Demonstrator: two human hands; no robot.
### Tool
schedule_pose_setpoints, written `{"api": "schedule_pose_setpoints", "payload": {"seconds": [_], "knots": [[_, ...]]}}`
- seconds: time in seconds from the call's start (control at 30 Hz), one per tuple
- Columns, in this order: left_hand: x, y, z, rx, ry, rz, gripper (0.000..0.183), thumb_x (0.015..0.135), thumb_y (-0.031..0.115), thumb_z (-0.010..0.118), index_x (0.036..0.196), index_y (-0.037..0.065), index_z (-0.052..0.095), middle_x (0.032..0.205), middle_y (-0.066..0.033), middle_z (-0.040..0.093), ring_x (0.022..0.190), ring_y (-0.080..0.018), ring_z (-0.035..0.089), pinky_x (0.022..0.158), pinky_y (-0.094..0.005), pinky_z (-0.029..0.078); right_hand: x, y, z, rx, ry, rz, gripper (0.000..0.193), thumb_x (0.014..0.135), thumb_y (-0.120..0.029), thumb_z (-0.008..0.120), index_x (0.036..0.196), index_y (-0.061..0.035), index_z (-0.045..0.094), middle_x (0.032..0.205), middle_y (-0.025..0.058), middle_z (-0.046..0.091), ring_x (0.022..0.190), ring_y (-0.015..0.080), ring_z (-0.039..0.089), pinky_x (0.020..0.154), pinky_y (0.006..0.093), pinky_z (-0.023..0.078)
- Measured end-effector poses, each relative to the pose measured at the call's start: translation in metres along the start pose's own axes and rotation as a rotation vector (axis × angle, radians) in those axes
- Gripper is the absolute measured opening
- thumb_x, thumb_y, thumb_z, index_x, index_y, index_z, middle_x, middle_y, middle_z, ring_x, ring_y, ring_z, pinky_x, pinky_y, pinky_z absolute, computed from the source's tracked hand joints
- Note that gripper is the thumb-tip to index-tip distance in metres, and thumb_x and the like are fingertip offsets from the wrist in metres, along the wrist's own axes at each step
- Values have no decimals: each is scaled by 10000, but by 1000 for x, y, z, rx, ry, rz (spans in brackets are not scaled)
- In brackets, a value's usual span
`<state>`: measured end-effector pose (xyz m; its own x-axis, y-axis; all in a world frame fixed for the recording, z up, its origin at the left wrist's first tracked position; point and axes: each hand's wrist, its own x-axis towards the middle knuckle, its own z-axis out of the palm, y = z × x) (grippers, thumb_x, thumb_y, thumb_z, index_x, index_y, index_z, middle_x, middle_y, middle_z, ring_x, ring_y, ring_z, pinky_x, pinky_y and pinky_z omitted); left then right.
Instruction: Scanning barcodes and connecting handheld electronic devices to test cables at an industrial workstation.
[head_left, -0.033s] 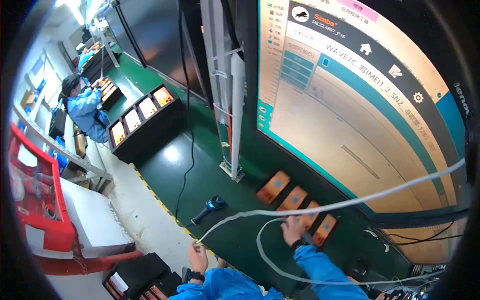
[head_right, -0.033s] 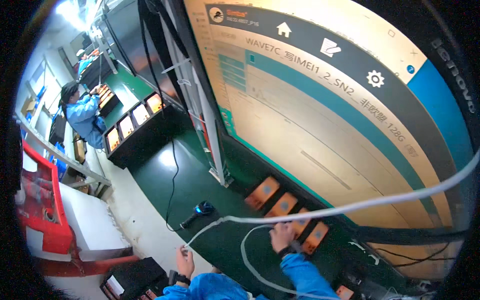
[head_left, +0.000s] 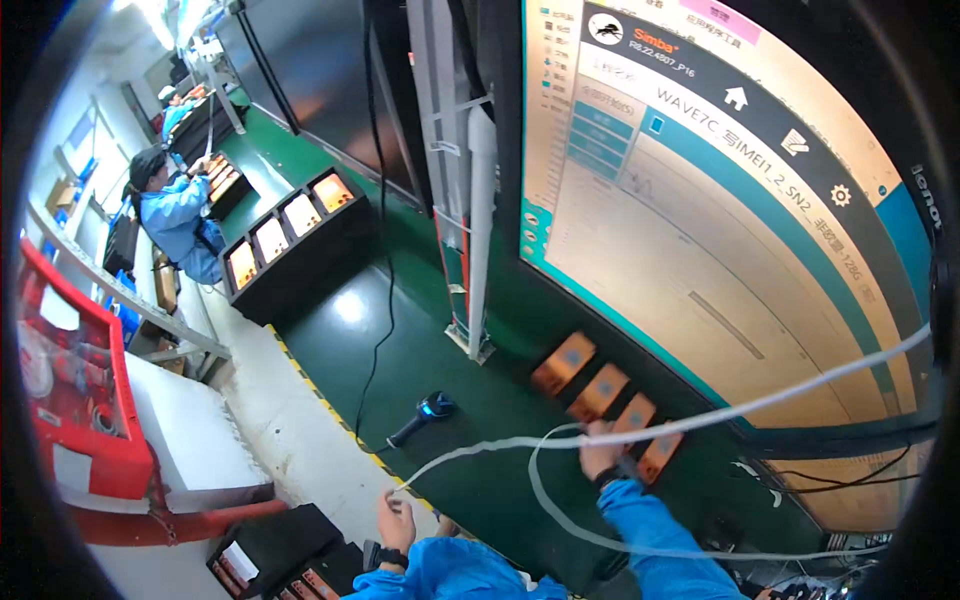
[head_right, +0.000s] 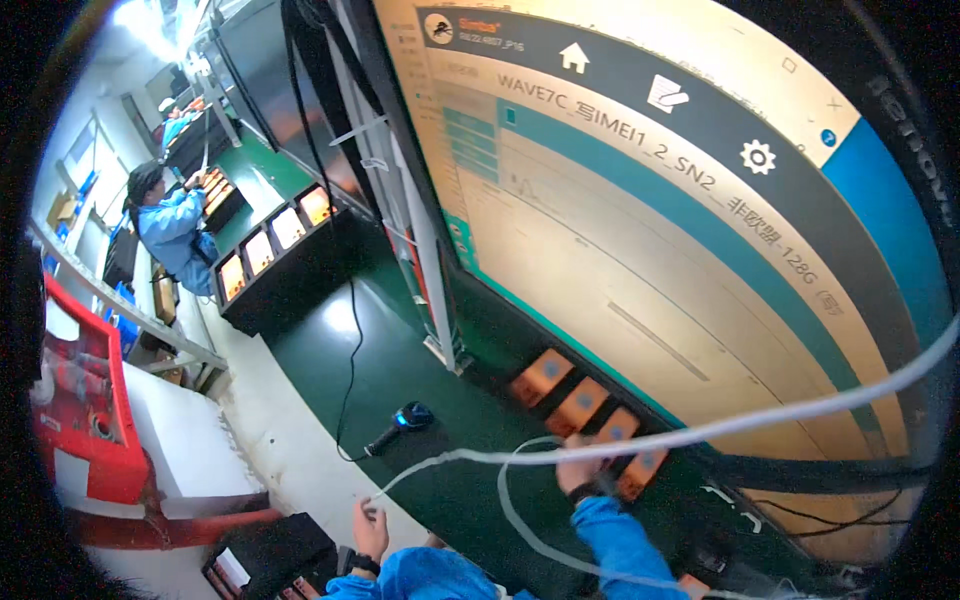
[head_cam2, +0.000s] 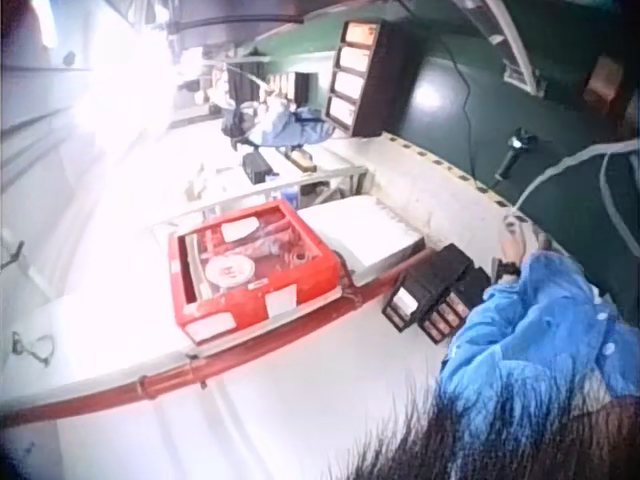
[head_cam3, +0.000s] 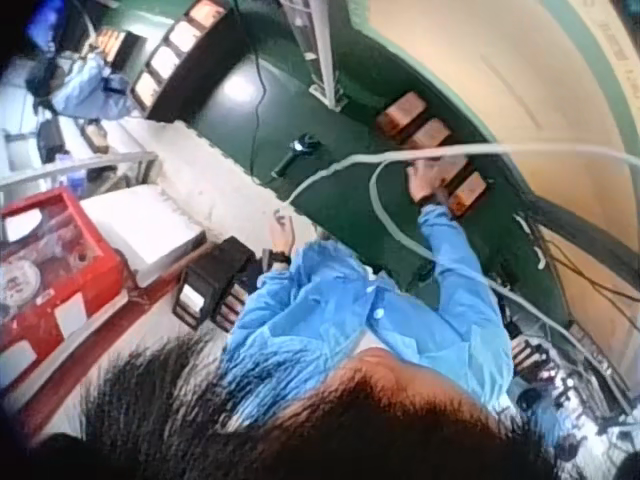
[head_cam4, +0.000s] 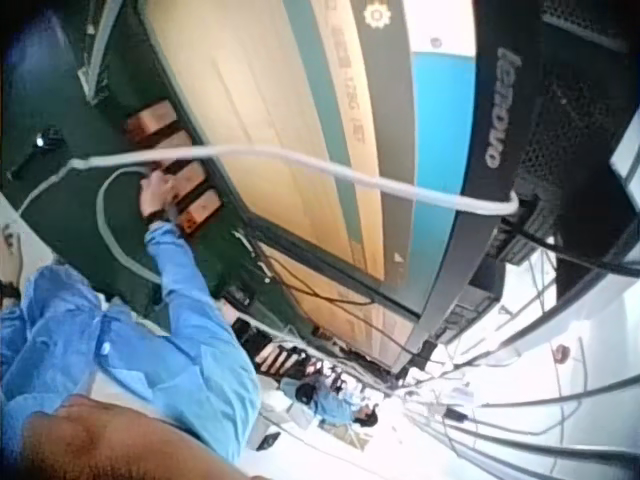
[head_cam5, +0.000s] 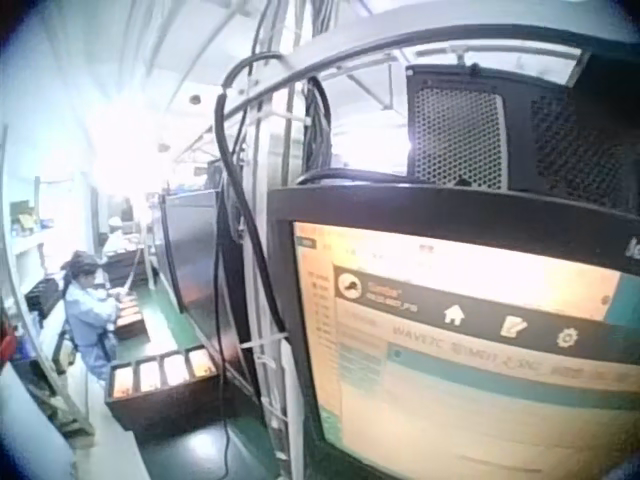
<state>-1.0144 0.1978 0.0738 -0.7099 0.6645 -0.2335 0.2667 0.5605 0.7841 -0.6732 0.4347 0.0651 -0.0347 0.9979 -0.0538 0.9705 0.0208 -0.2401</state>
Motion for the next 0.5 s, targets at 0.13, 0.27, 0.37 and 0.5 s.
{"api": "schedule_pose_setpoints", "payload": {"seconds": [0.13, 0.27, 0.37, 0.5], "knots": [[-46, -96, -25, 42, -105, -188, 470, 761, 136, 636, 1186, 34, 460, 878, -154, 616, 724, -242, 624, 658, -362, 503, 67, 56, -16, -136, 319, -146, 191, 742, -139, 628, 875, -47, 526, 832, 178, 578, 850, 398, 549, 734, 510, 427], [-91, -191, -32, 86, -114, -499, 413, 729, 203, 682, 1089, 65, 534, 809, -163, 650, 706, -249, 639, 642, -368, 514, 84, 87, 10, -63, 580, 55, 100, 774, -61, 526, 868, -37, 501, 824, 176, 575, 838, 416, 547, 726, 497, 436], [-114, -235, -35, 131, -97, -379, 363, 719, 164, 679, 1047, 58, 564, 753, -167, 639, 633, -230, 627, 583, -362, 508, 56, 87, 26, -50, 584, -82, 300, 802, -68, 501, 1061, 84, 511, 957, 280, 570, 953, 431, 531, 866, 484, 419], [-101, -253, -52, -276, -153, -608, 320, 720, 82, 634, 1022, 5, 561, 759, -166, 616, 566, -210, 608, 519, -318, 513, -34, 43, 46, 486, 359, 293, 192, 811, -111, 575, 946, 16, 524, 896, 218, 577, 884, 383, 562, 788, 435, 440]]}}
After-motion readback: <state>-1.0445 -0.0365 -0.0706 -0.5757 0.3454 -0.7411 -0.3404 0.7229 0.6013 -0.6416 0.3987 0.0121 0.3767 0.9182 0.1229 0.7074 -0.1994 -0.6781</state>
